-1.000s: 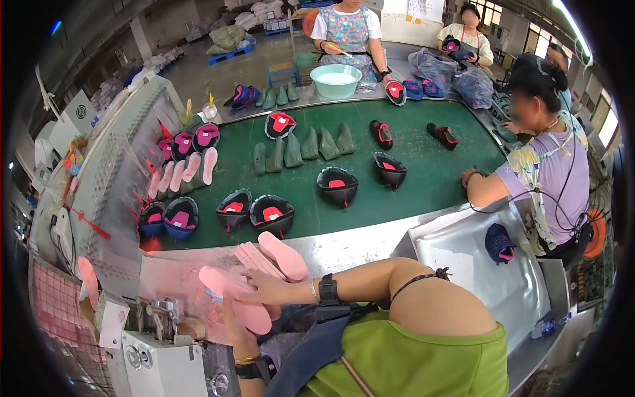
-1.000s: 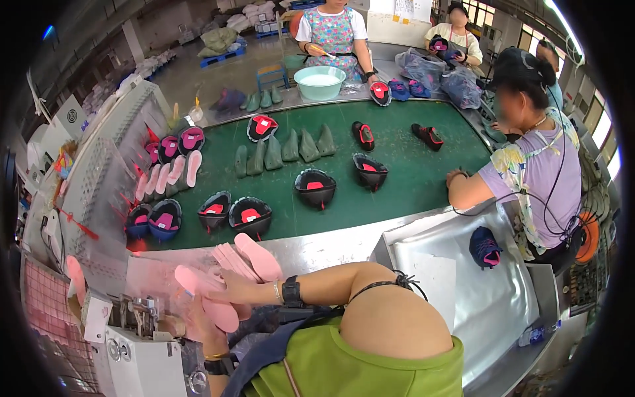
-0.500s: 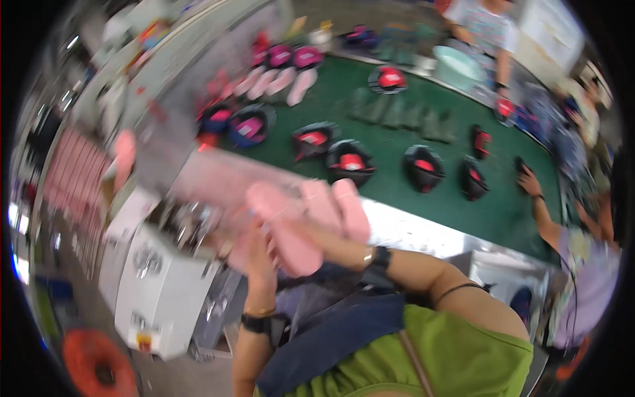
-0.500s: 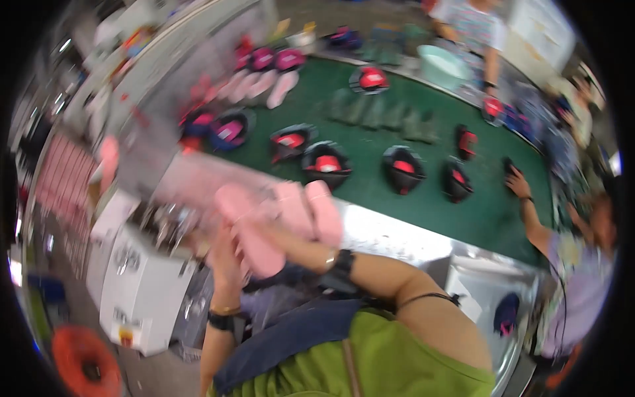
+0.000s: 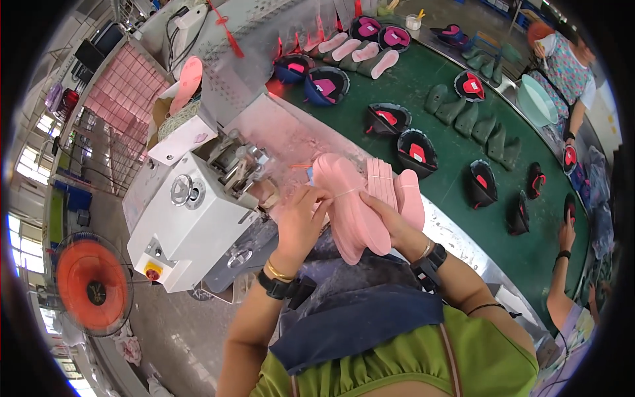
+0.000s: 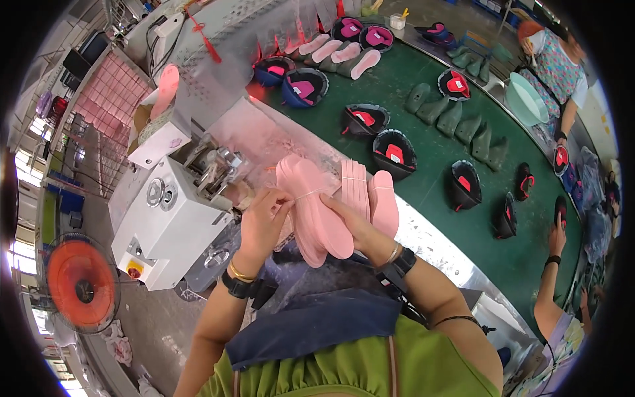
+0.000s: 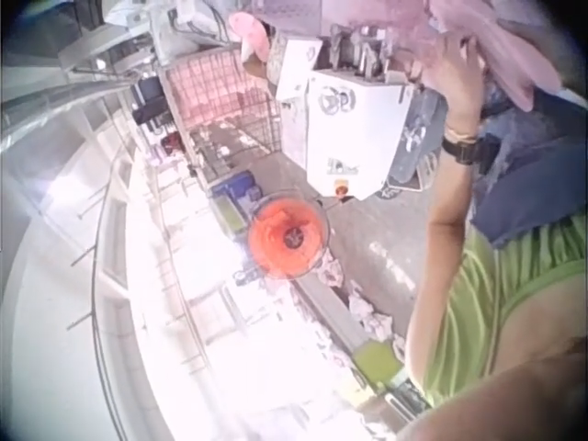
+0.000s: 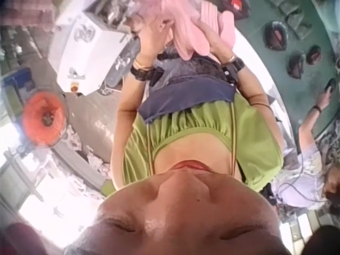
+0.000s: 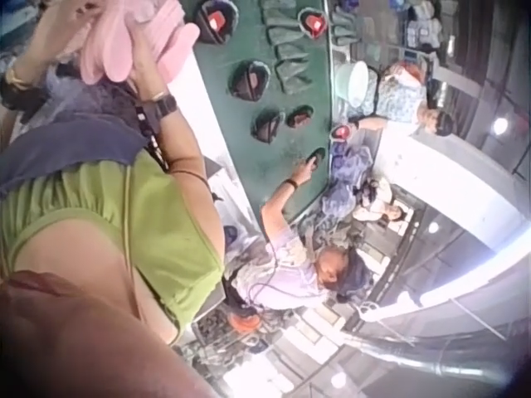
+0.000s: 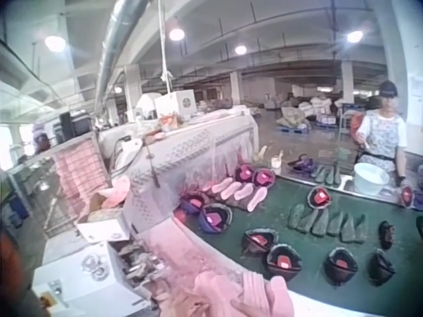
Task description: The recorder collects a stack of pink shoe soles from a large bag and carries them to an assembly line where they are placed next to shoe uppers and molds for processing.
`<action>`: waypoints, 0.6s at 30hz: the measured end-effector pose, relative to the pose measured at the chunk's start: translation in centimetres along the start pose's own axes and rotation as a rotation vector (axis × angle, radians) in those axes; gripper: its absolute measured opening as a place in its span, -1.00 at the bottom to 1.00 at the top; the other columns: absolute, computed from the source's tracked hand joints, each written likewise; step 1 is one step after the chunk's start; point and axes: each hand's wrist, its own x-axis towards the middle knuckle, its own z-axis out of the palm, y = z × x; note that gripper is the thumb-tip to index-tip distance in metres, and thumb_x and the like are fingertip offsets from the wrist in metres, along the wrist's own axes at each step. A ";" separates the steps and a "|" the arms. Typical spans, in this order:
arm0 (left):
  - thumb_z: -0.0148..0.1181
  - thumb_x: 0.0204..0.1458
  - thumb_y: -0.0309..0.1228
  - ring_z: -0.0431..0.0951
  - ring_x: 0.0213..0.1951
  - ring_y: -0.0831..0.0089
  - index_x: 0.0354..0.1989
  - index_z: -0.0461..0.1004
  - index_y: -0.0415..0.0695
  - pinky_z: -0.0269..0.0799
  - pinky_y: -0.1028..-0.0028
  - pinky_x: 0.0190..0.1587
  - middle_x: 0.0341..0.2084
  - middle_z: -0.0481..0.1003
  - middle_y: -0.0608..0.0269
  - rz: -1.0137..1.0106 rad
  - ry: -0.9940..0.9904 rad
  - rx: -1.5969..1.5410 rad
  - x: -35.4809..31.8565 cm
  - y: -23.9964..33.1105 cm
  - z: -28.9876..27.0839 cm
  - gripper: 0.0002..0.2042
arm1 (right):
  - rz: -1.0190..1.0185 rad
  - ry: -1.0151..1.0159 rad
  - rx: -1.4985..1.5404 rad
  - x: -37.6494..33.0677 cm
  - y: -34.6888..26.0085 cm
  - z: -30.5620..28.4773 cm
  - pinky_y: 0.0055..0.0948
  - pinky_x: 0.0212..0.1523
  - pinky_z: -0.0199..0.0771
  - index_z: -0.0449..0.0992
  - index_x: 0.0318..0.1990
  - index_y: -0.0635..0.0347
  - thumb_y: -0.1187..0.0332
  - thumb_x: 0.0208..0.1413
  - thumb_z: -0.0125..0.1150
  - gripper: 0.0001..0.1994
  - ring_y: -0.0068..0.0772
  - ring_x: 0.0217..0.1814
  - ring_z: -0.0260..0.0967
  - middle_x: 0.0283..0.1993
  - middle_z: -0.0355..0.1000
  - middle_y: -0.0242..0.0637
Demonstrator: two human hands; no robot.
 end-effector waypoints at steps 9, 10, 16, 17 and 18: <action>0.23 -0.02 -0.33 0.51 -0.18 0.09 -0.26 0.53 -0.13 0.40 0.10 -0.14 -0.32 0.54 0.12 0.178 -0.175 0.228 -0.2 -0.9 0.7 -0.81 | 0.067 -0.143 -0.039 0.5 0.9 -3.1 -0.37 -0.06 0.56 0.38 0.15 0.22 0.12 0.32 0.09 -0.59 -0.45 -0.04 0.49 0.06 0.43 -0.26; 0.28 -0.05 -0.36 0.53 -0.27 0.11 -0.30 0.53 -0.17 0.42 0.19 -0.19 -0.39 0.53 0.11 0.121 -0.140 0.153 -0.3 -0.8 0.4 -0.81 | 0.064 -0.169 -0.037 1.4 1.3 -3.4 -0.40 -0.07 0.56 0.38 0.15 0.21 0.11 0.33 0.07 -0.60 -0.48 -0.05 0.48 0.04 0.44 -0.28; 0.19 0.02 -0.59 0.46 -0.48 0.52 -0.29 0.44 -0.24 0.37 0.59 -0.40 -0.52 0.44 0.24 -0.260 -0.115 -0.330 -1.5 -2.1 0.9 -0.90 | 0.127 -0.220 -0.052 0.5 1.2 -3.5 -0.50 -0.11 0.54 0.43 0.13 0.19 -0.04 0.28 0.11 -0.50 -0.58 -0.07 0.46 0.00 0.48 -0.36; 0.19 0.02 -0.59 0.46 -0.48 0.52 -0.29 0.44 -0.24 0.37 0.59 -0.40 -0.52 0.44 0.24 -0.248 -0.130 -0.336 -1.7 -2.6 0.7 -0.90 | 0.136 -0.216 -0.034 -0.1 1.0 -3.4 -0.50 -0.12 0.53 0.41 0.15 0.21 -0.08 0.21 0.20 -0.44 -0.56 -0.07 0.46 0.01 0.47 -0.34; 0.16 0.04 -0.60 0.45 -0.47 0.54 -0.29 0.43 -0.24 0.37 0.58 -0.40 -0.50 0.45 0.26 -0.307 -0.247 -0.344 -1.7 -3.3 0.5 -0.92 | 0.123 -0.212 -0.033 -0.5 0.8 -3.5 -0.50 -0.12 0.53 0.41 0.15 0.21 -0.08 0.21 0.20 -0.44 -0.56 -0.07 0.46 0.01 0.47 -0.34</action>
